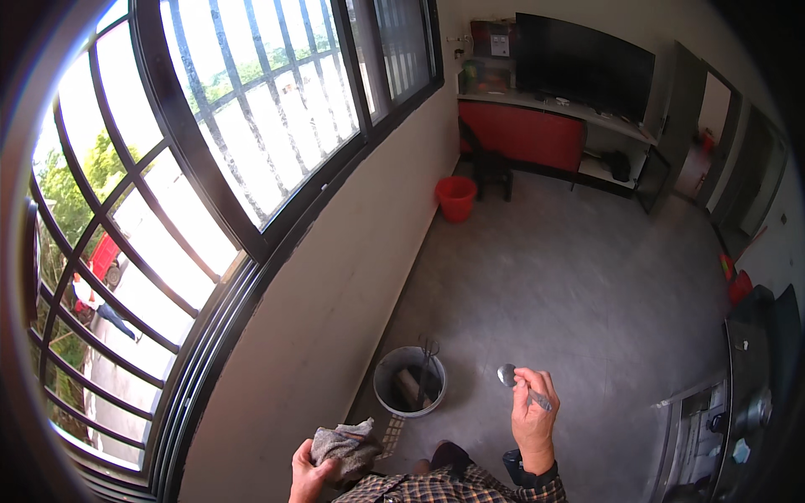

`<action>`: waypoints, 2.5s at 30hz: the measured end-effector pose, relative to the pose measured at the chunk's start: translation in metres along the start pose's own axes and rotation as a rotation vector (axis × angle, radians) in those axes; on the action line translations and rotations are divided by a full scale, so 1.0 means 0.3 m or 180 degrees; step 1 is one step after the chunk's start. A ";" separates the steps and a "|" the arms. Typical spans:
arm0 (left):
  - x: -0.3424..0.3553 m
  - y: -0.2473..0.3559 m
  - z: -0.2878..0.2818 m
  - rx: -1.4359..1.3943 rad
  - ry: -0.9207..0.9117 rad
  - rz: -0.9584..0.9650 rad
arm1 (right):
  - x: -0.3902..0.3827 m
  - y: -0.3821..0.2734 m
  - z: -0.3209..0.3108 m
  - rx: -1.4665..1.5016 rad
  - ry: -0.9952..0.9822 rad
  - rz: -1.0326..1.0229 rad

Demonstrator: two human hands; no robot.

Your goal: The person wipes a window track with a cloth and uses a metal spoon to scrape debris from the narrow grooves before sliding the window shut.

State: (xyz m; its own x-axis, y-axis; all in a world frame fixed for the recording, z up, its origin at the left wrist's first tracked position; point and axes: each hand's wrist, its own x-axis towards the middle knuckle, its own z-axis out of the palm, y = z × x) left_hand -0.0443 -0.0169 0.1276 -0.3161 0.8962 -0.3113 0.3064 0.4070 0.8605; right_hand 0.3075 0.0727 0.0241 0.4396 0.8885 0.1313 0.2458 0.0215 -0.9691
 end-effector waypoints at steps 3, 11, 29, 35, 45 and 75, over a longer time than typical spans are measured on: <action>-0.002 0.028 0.043 -0.0031 0.0075 0.0037 | 0.049 0.004 0.000 -0.0501 -0.0012 -0.0621; 0.114 0.051 0.151 -0.0645 0.0140 0.0312 | 0.107 0.156 -0.054 -0.0045 -0.0533 -0.0008; 0.228 0.128 0.596 0.0154 -0.1536 0.1849 | 0.117 0.190 0.133 0.2835 -0.2230 0.1411; 0.295 0.100 0.349 -0.0063 0.0288 0.1687 | 0.107 0.243 0.084 0.3017 -0.1777 0.1351; 0.305 0.177 0.001 0.1276 0.3433 0.2211 | 0.067 0.502 -0.166 0.2237 -0.0985 0.1823; 0.509 0.677 -0.328 0.2671 0.5351 0.3661 | 0.384 0.364 -0.046 0.1014 -0.0993 -0.0001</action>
State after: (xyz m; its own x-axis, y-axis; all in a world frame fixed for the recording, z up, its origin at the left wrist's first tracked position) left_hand -0.1187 0.1851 0.2945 0.1159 -0.0158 0.9931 0.9348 0.3397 -0.1037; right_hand 0.3968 0.1711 -0.0637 0.1459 0.9832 0.1097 -0.0540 0.1187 -0.9915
